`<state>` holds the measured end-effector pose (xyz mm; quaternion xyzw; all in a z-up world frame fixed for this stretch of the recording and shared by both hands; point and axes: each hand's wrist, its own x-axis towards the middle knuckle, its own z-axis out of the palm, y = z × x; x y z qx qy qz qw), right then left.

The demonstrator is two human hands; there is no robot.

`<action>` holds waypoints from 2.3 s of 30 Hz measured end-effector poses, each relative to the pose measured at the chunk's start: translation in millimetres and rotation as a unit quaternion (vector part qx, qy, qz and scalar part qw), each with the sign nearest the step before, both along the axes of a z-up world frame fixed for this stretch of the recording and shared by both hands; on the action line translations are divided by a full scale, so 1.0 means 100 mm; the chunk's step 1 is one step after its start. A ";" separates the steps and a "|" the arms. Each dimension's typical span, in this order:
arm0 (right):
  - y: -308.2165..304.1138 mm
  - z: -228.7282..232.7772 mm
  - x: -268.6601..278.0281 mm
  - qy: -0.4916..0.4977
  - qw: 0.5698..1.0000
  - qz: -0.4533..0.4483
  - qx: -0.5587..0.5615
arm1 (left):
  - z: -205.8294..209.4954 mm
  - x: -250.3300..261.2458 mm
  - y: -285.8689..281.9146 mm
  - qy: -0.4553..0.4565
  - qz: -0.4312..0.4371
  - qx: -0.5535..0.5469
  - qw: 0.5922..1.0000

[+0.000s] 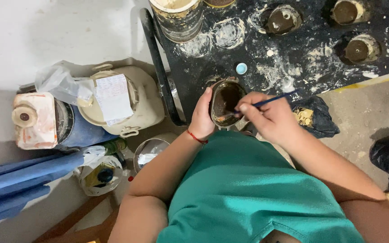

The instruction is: Applying a liquid coating to the interior surfaces of dental molds using a small brush at a laboratory bench.

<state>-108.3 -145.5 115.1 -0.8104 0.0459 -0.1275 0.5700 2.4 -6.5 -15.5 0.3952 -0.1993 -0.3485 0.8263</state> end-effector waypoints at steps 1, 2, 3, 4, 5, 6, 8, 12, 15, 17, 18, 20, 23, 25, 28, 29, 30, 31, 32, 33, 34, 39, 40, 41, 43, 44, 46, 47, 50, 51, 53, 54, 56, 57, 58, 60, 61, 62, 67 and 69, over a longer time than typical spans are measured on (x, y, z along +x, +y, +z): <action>-0.05 -0.03 -0.02 -0.001 1.000 0.002 -0.001 | -0.04 0.00 0.00 -0.001 0.002 -0.001 1.000; -0.11 -0.06 -0.04 -0.030 0.991 -0.038 -0.126 | -0.09 0.00 0.01 -0.035 0.016 -0.004 0.999; -0.16 -0.09 -0.07 -0.057 0.964 -0.078 -0.248 | -0.13 -0.01 0.02 -0.068 0.028 -0.006 0.997; -0.13 -0.13 -0.09 -0.057 0.964 -0.078 -0.248 | -0.36 0.03 0.03 -0.068 0.028 -0.006 0.997; -0.11 -0.18 -0.11 -0.067 0.972 -0.061 -0.215 | -0.58 0.07 0.04 -0.232 0.078 0.044 0.969; -0.09 -0.23 -0.13 -0.077 0.979 -0.043 -0.182 | -0.81 0.12 0.05 -0.388 0.125 0.093 0.908; 0.01 -0.05 -0.11 -0.068 0.989 -0.014 -0.132 | -0.87 0.13 0.08 -0.400 0.134 0.056 0.905; -0.17 -0.18 -0.11 -0.049 0.992 -0.033 -0.112 | -0.92 0.10 0.16 -0.396 0.134 0.011 0.908; -0.18 -0.11 -0.19 -0.070 0.983 -0.034 -0.167 | -0.88 0.10 0.17 -0.374 0.126 -0.008 0.919; -0.08 -0.09 -0.18 -0.075 0.987 -0.006 -0.145 | -0.89 0.10 0.18 -0.381 0.128 -0.002 0.916; -0.03 -0.08 -0.18 -0.079 0.989 0.022 -0.122 | -0.89 0.09 0.19 -0.388 0.131 0.004 0.912; -0.12 0.02 -0.18 -0.096 0.976 -0.015 -0.195 | -0.90 0.10 0.18 -0.399 0.138 0.012 0.907; -0.02 0.08 -0.19 -0.114 0.963 -0.021 -0.241 | -0.93 0.09 0.16 -0.369 0.131 0.017 0.920; 0.08 0.10 -0.14 -0.118 0.969 0.010 -0.218 | -0.95 0.08 0.13 -0.329 0.116 0.012 0.937; 0.09 0.07 -0.02 -0.123 0.984 0.069 -0.108 | -0.97 0.07 0.07 -0.203 0.069 -0.006 0.977; 0.03 0.01 0.02 -0.122 0.983 0.052 -0.125 | -0.97 0.06 0.07 -0.137 0.043 -0.014 0.990; -0.03 -0.05 0.05 -0.121 0.982 0.035 -0.141 | -0.98 0.05 0.06 -0.070 0.017 -0.022 0.997; -0.08 -0.05 0.02 -0.123 0.982 0.036 -0.142 | -0.98 0.05 0.04 -0.071 0.018 -0.023 0.997; -0.14 -0.04 0.00 -0.131 0.962 -0.019 -0.240 | -0.97 0.07 0.02 -0.006 -0.007 -0.032 0.999; -0.19 -0.04 -0.02 -0.138 0.930 -0.072 -0.333 | -0.97 0.08 0.01 0.060 -0.031 -0.042 0.997; -0.17 -0.08 -0.03 -0.140 0.930 -0.070 -0.334 | -0.97 0.10 0.00 0.058 -0.030 -0.043 0.997; 0.07 0.11 0.03 -0.185 0.955 0.077 -0.219 | -0.98 0.07 0.00 0.321 -0.131 -0.071 0.935; 0.04 0.08 0.02 -0.185 0.955 0.077 -0.219 | -0.90 0.05 0.02 0.322 -0.132 -0.072 0.935; 0.02 0.05 0.03 -0.180 0.959 0.083 -0.203 | -0.82 0.03 0.05 0.313 -0.143 -0.067 0.937; -0.04 -0.01 0.03 -0.173 0.963 0.088 -0.186 | -0.34 -0.04 0.12 0.305 -0.155 -0.062 0.938; -0.06 -0.03 0.03 -0.168 0.960 0.049 -0.219 | 0.06 -0.09 0.18 0.303 -0.144 -0.065 0.940; -0.09 -0.05 0.00 -0.165 0.953 0.008 -0.255 | 0.29 -0.10 0.18 0.297 -0.136 -0.071 0.942; -0.09 -0.05 -0.03 -0.147 0.942 -0.048 -0.298 | 0.11 -0.09 0.15 0.295 -0.129 -0.069 0.944; -0.01 -0.05 -0.04 -0.153 0.941 -0.059 -0.296 | -0.01 -0.03 0.12 0.282 -0.129 -0.073 0.948; 0.03 -0.05 -0.02 -0.180 0.951 -0.016 -0.251 | 0.02 0.01 0.11 0.268 -0.138 -0.079 0.950; 0.10 0.01 0.03 -0.187 0.959 0.020 -0.214 | -0.51 0.07 0.08 0.268 -0.134 -0.071 0.951; 0.14 0.05 0.06 -0.194 0.963 0.056 -0.177 | -0.78 0.10 0.05 0.266 -0.130 -0.063 0.953; -0.07 -0.24 -0.02 -0.176 0.974 0.067 -0.123 | -0.50 0.15 0.05 0.236 -0.134 -0.066 0.960; -0.17 -0.39 -0.06 -0.157 0.982 0.077 -0.067 | -0.36 0.17 0.07 0.206 -0.137 -0.067 0.967; -0.31 -0.43 -0.05 -0.157 0.982 0.078 -0.066 | -0.15 0.17 0.11 0.207 -0.135 -0.066 0.967; -0.60 -0.52 -0.04 -0.160 0.986 0.029 -0.022 | 0.28 0.18 0.19 0.140 -0.171 -0.028 0.975; -0.62 -0.53 0.03 -0.161 0.986 0.027 -0.022 | 0.22 0.22 0.21 0.140 -0.173 -0.028 0.974; -0.66 -0.54 0.09 -0.142 0.987 -0.079 0.003 | 0.16 0.26 0.22 0.122 -0.162 -0.030 0.979; -0.76 -0.96 0.25 -0.032 0.982 -0.171 -0.078 | 0.12 0.31 0.33 0.093 -0.126 -0.031 0.987; -0.74 -1.03 0.27 0.015 0.964 -0.162 -0.211 | -0.07 0.30 0.40 0.133 -0.095 -0.079 0.983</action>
